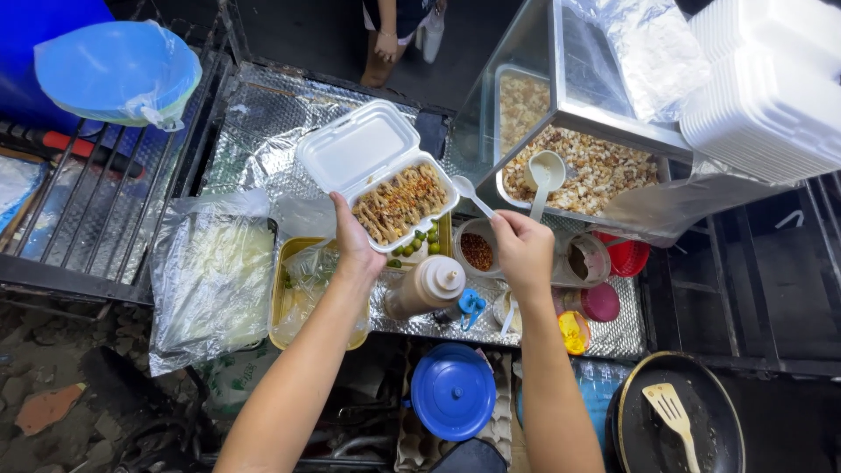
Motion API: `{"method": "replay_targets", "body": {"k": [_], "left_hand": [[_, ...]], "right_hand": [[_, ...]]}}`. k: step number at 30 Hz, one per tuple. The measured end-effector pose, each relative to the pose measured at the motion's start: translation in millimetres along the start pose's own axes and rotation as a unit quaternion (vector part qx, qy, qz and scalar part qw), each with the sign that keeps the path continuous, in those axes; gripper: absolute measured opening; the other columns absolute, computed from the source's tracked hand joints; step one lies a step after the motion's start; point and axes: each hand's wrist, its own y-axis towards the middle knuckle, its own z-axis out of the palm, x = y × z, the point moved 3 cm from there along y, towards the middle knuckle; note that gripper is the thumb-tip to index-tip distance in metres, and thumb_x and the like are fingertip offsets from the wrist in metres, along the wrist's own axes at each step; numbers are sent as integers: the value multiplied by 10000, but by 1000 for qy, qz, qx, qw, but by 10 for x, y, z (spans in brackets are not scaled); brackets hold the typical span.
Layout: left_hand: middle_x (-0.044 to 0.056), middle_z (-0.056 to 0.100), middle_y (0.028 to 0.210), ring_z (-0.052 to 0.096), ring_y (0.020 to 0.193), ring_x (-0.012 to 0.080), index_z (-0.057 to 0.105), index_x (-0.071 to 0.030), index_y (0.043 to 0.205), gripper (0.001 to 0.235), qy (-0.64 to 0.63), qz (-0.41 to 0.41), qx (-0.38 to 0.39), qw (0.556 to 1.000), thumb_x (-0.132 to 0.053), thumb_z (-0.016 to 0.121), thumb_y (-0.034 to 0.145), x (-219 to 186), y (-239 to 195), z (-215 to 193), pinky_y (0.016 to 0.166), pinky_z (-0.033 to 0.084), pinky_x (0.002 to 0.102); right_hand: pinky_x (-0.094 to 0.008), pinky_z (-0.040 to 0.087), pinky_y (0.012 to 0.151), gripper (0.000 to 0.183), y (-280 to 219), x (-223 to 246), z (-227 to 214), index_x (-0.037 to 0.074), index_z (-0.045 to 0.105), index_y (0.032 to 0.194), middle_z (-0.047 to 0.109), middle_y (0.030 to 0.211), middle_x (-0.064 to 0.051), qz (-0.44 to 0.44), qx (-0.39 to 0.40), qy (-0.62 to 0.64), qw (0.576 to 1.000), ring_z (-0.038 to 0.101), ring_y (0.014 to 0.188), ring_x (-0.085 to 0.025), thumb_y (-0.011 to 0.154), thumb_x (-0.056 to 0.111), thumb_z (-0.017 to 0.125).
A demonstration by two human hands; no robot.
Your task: Preparing and packaging street food into a container and then a plastic bag
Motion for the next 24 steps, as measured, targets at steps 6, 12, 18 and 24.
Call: {"method": "replay_targets", "body": {"k": [6, 12, 18, 24], "left_hand": [[271, 471, 1525, 494, 1375, 449, 441, -15, 1506, 953, -40, 8, -1, 999, -757, 397, 910, -338, -171, -11, 1123, 414, 609], [239, 539, 1481, 568, 1326, 436, 500, -27, 1463, 941, -61, 71, 8, 996, -742, 467, 852, -926, -339, -77, 1108, 461, 602], [222, 606, 1423, 627, 1280, 406, 558, -39, 1413, 902, -42, 104, -19, 993, -735, 463, 848, -1232, -306, -407, 1080, 516, 556], [229, 591, 1435, 609, 1288, 409, 539, -38, 1431, 888, -48, 87, -46, 994, -726, 405, 886, -1304, -236, -710, 1077, 505, 551]], "right_hand": [[-357, 506, 829, 170, -622, -714, -240, 84, 826, 994, 760, 849, -109, 131, -47, 9, 990, 621, 859, -145, 912, 152, 694], [-458, 524, 870, 307, -195, -1610, 12, 157, 821, 1039, 782, 914, -121, 210, 46, -149, 965, 707, 1035, -340, 920, 387, 655], [-500, 526, 963, 346, -97, -333, 151, 112, 797, 1181, 788, 1045, -160, 88, 194, -285, 934, 697, 1107, -396, 1007, 334, 597], [-471, 585, 863, 258, 520, -251, 1406, 12, 769, 1159, 775, 940, -178, -91, 270, -314, 906, 737, 965, -384, 974, 131, 634]]}}
